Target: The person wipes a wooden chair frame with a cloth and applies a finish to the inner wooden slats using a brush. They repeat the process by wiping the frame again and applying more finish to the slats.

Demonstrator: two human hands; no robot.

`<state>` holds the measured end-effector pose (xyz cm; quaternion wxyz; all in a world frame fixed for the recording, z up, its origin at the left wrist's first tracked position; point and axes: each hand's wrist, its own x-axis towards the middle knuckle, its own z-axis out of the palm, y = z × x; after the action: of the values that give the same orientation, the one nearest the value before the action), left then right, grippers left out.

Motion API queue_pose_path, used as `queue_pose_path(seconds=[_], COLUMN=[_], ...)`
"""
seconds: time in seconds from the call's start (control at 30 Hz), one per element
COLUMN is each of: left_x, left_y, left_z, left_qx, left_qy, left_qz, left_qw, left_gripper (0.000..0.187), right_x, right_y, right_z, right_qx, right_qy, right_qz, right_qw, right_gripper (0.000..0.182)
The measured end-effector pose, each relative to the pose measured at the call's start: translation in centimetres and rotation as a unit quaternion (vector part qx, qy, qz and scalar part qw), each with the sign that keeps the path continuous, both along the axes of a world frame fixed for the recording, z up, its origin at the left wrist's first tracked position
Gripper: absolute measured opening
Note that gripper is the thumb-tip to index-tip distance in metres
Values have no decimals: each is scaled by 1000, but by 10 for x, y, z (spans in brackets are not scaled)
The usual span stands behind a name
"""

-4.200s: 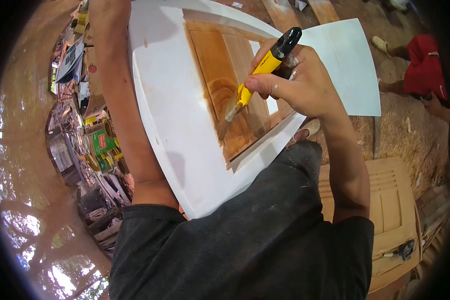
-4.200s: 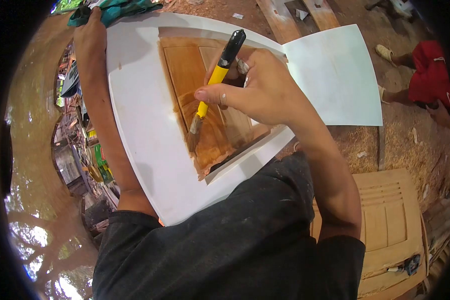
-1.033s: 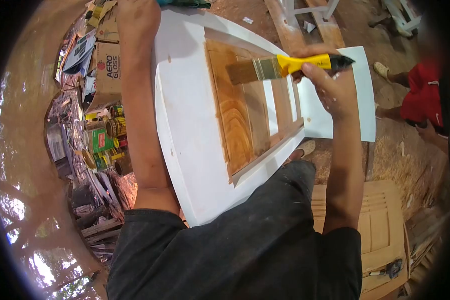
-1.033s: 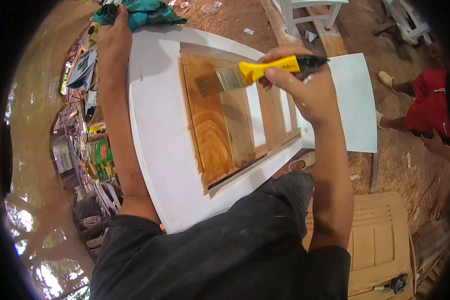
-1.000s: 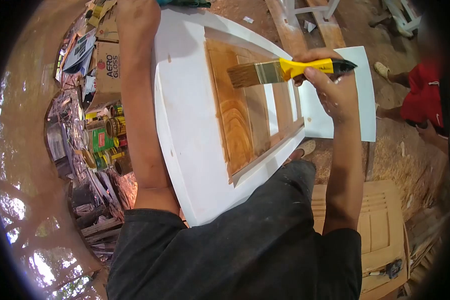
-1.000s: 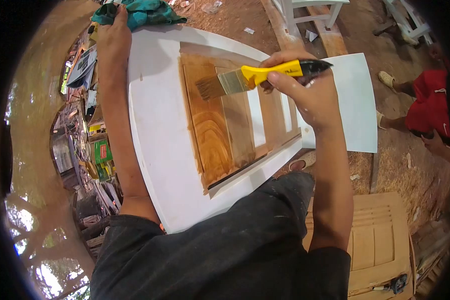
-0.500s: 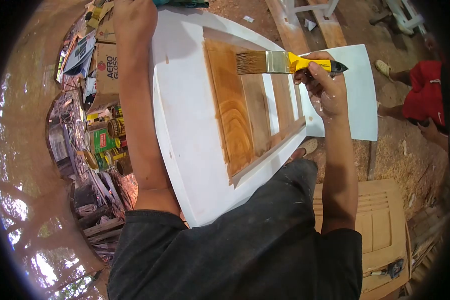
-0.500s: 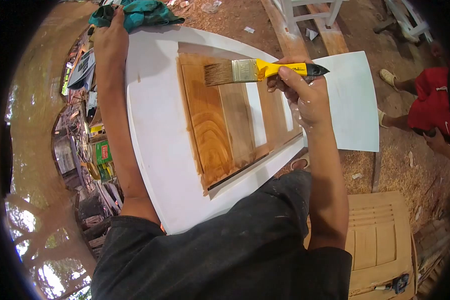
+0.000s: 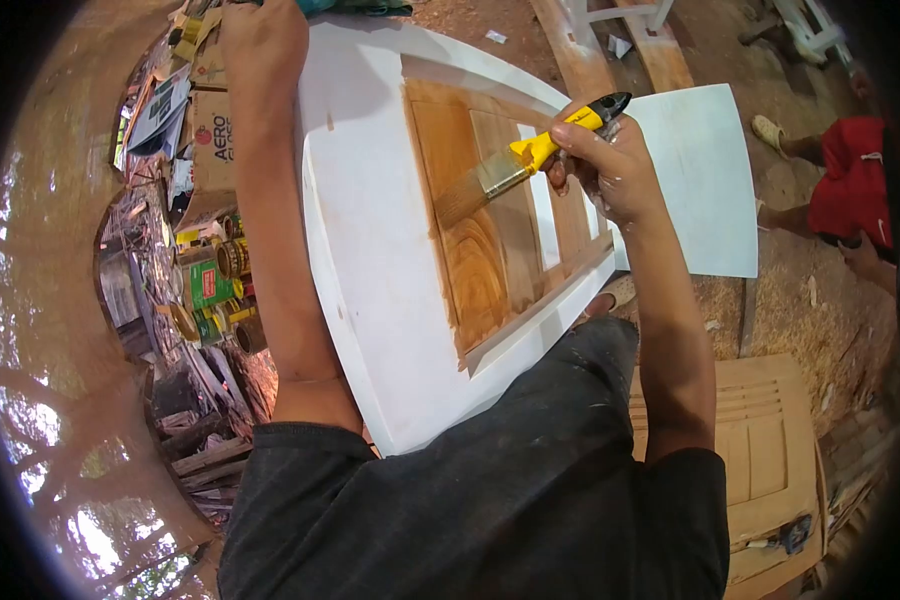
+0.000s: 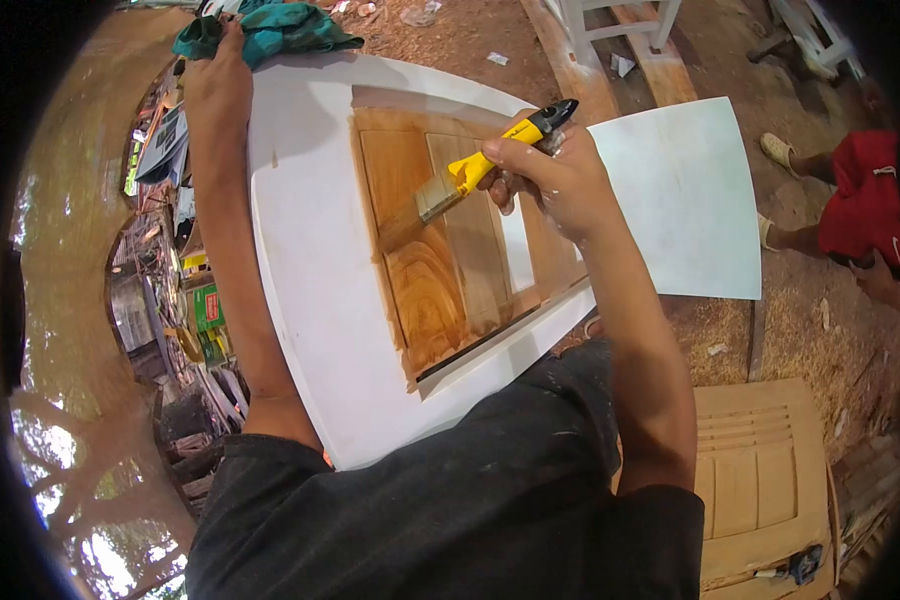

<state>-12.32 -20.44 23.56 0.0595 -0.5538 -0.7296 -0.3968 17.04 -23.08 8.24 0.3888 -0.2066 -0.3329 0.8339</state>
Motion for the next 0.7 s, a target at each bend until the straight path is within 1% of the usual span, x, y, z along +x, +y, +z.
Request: queue_pose_path(seconds=[0.17, 0.27, 0.37, 0.47, 0.7], left_x=[-5, -9, -20, -16, -4], left_y=[2, -1, 2, 2, 0], left_z=[-2, -2, -4, -2, 2], left_qx=[8, 10, 10, -1, -18], left_qy=[-53, -13, -13, 10, -3], left_qz=[-19, -27, -26, -16, 25], left_qw=[998, 999, 1000, 1000, 1000], left_gripper=[31, 31, 32, 34, 36], right_x=[-5, -6, -7, -6, -7], right_y=[0, 0, 0, 1, 1], right_z=[-4, -4, -9, -14, -24], right_qx=[7, 9, 14, 18, 33], right_qy=[-34, -51, -43, -38, -35], right_qz=[-22, -35, -45, -57, -81], right_qw=[999, 998, 998, 997, 996], right_gripper=[16, 18, 19, 19, 18])
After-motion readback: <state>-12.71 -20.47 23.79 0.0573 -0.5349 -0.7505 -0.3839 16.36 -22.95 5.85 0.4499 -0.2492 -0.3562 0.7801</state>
